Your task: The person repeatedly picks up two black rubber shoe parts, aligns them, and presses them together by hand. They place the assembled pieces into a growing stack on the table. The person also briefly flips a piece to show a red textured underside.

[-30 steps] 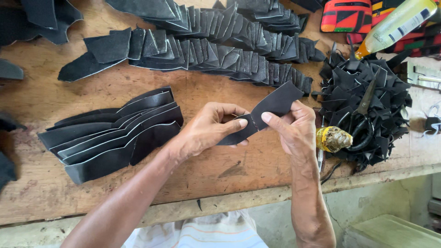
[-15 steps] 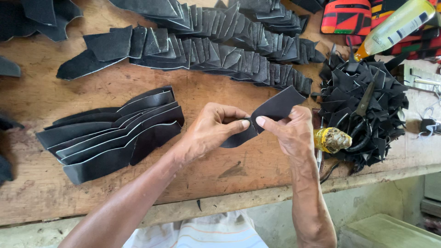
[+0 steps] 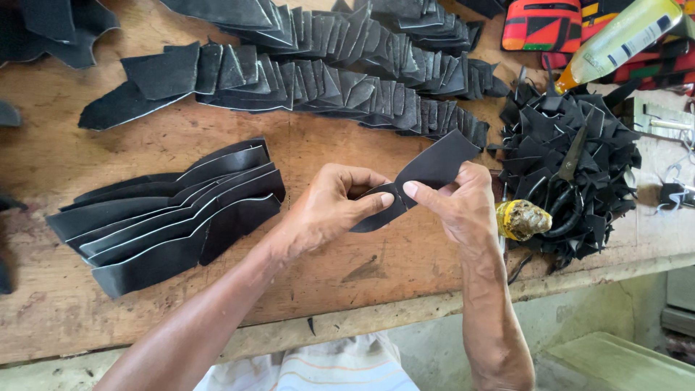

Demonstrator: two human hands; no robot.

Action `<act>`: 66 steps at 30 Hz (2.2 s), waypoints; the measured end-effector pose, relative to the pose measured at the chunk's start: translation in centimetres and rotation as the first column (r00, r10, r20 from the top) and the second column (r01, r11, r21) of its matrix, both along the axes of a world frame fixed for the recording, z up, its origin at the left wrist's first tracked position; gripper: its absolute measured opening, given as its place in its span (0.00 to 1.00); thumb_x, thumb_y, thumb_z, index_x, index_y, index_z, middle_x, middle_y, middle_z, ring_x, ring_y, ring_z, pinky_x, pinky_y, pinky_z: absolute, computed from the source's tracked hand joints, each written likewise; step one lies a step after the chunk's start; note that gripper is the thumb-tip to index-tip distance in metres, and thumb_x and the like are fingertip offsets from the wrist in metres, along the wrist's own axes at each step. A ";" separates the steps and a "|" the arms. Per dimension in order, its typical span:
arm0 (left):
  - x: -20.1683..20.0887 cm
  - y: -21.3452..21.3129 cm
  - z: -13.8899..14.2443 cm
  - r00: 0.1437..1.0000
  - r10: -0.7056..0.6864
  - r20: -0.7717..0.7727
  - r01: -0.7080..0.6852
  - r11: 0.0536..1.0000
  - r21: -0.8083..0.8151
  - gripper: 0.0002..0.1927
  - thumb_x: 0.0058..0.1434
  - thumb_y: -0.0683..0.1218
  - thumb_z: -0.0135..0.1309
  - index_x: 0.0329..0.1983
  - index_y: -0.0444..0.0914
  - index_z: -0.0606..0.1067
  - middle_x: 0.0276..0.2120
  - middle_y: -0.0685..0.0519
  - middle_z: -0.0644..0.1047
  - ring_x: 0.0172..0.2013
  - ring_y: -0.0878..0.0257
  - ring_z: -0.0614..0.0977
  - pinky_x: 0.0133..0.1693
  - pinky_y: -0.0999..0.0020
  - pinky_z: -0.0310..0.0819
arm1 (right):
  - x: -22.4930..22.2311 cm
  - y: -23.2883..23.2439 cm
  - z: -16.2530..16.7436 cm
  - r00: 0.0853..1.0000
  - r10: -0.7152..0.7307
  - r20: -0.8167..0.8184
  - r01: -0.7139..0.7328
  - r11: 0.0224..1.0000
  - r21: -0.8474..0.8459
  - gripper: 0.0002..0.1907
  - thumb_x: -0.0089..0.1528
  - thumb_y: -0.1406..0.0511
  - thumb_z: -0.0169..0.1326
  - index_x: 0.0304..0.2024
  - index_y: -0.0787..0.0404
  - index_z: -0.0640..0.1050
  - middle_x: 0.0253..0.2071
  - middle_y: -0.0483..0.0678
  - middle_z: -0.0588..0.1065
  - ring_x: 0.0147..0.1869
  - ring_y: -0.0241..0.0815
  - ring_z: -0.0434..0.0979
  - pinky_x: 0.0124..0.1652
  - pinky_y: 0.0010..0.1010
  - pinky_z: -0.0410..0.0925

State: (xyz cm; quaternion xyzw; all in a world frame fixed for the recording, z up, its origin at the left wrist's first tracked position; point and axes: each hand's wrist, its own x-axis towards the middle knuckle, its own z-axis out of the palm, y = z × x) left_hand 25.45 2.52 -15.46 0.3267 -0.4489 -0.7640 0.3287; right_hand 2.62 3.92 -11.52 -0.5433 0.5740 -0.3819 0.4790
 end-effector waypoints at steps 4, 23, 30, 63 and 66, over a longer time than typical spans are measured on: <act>0.0 0.0 0.0 1.000 0.013 0.003 -0.013 1.000 0.022 0.13 0.62 0.44 0.59 0.47 0.33 0.82 0.31 0.56 0.83 0.31 0.74 0.79 0.33 0.75 0.76 | 0.3 -0.2 -0.2 1.000 -0.005 0.010 0.005 1.000 0.015 0.09 0.56 0.74 0.66 0.39 0.67 0.82 0.36 0.46 0.80 0.37 0.30 0.77 0.38 0.21 0.70; 1.0 0.0 0.1 0.989 0.086 0.122 -0.087 0.996 0.004 0.10 0.59 0.45 0.59 0.40 0.34 0.84 0.24 0.57 0.80 0.24 0.74 0.75 0.26 0.75 0.71 | 2.2 0.1 -0.6 0.955 -0.059 -0.290 0.055 0.998 -0.019 0.09 0.55 0.68 0.68 0.37 0.61 0.83 0.30 0.36 0.78 0.26 0.21 0.61 0.26 0.17 0.55; 1.1 -0.3 -0.3 0.984 0.108 0.143 -0.106 0.994 -0.019 0.10 0.60 0.45 0.59 0.39 0.34 0.84 0.25 0.57 0.81 0.25 0.73 0.76 0.27 0.75 0.71 | 3.1 -0.7 -0.3 0.902 -0.056 -0.428 0.067 0.998 0.011 0.08 0.55 0.69 0.68 0.36 0.63 0.84 0.28 0.39 0.77 0.25 0.24 0.61 0.25 0.19 0.56; 1.2 -1.8 -0.2 0.921 -0.014 -0.389 0.126 0.956 0.265 0.30 0.55 0.32 0.50 0.64 0.34 0.70 0.48 0.50 0.79 0.46 0.63 0.83 0.49 0.66 0.82 | 1.9 -3.5 0.7 0.978 -0.003 0.209 -0.018 0.995 0.099 0.14 0.72 0.64 0.51 0.54 0.68 0.77 0.44 0.43 0.78 0.43 0.27 0.75 0.41 0.19 0.68; 1.1 -2.0 -0.2 0.944 0.045 -0.326 -0.006 0.993 0.121 0.25 0.60 0.33 0.56 0.63 0.31 0.73 0.47 0.48 0.81 0.46 0.64 0.81 0.51 0.70 0.77 | 2.9 -3.7 1.2 0.978 0.046 0.205 -0.064 0.994 0.085 0.15 0.71 0.64 0.50 0.55 0.68 0.77 0.46 0.45 0.78 0.46 0.30 0.77 0.46 0.23 0.72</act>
